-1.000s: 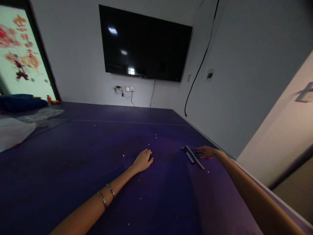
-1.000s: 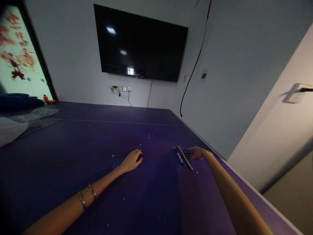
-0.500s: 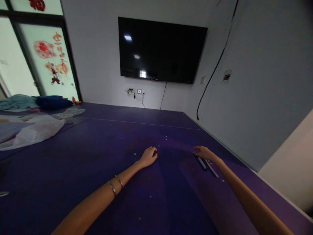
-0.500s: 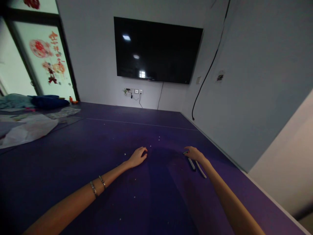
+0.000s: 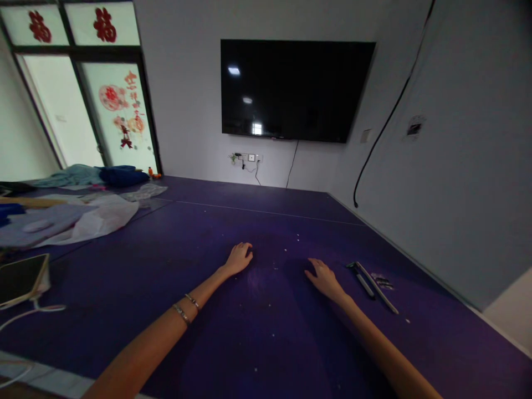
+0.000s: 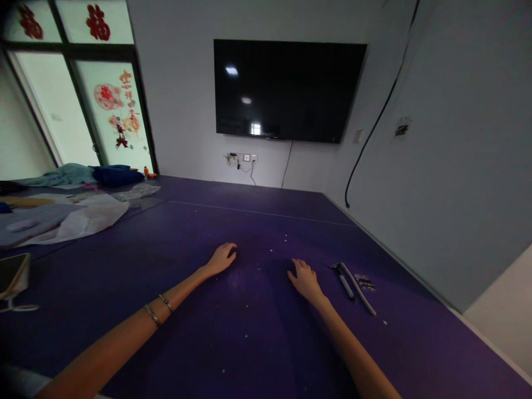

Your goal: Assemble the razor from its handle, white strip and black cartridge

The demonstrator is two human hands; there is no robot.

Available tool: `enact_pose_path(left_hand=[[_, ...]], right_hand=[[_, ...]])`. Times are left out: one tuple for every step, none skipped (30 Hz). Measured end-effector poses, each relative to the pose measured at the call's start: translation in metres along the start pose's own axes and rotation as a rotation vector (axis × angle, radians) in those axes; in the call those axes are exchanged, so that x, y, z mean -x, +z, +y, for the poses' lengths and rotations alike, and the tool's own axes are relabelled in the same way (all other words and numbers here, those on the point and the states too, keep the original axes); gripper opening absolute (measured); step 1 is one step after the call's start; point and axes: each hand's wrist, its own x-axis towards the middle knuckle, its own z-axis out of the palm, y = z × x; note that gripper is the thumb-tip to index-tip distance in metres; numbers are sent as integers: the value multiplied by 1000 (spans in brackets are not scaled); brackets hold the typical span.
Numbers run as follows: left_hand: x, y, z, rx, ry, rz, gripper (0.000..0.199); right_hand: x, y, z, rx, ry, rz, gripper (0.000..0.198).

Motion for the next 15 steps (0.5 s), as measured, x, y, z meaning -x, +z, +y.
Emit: enact_pose_path(left_hand=[[1,2,-2,-6,-2,-10,29],[3,3,-3,-15,-3,-25,30],[5,5,-4,-28,-6,-45,32],[6,7,-5,-46,-10,-65,34],[7,9,-5,-67,-14,-83,37],[9,10,-4,-89,-17,-97,38],[10,11,-4,-108,-17,-106,40],[10,12,-4,-123,-15,-110,41],[11,12,-3,-133,-11,-110,42],[11,13,-3,-138,-8,-109,42],[11,13,-3,-139,-6,-105,42],[11,13,-4,-137,-3,-101,42],[10,14,-4,-134,-2,-98,42],[10,14,-5,-132,-3,-96,42],[10,14,-5,-131,-5,-96,42]], right_hand=[[2,4,-1,17,22,21,50],[4,7,-2,34,35,40,49],[6,9,-3,50,39,57,48],[7,11,-3,64,39,69,48],[8,11,-3,75,36,75,47],[9,11,-3,84,31,76,47],[10,11,-3,90,26,73,47],[11,10,-3,95,21,69,47],[11,9,-3,100,16,66,47],[12,9,-3,106,11,64,47],[12,8,-4,111,8,63,47],[12,7,-4,115,5,62,47],[13,7,-5,118,4,61,47],[13,6,-5,119,4,60,47],[13,6,-6,118,5,59,46]])
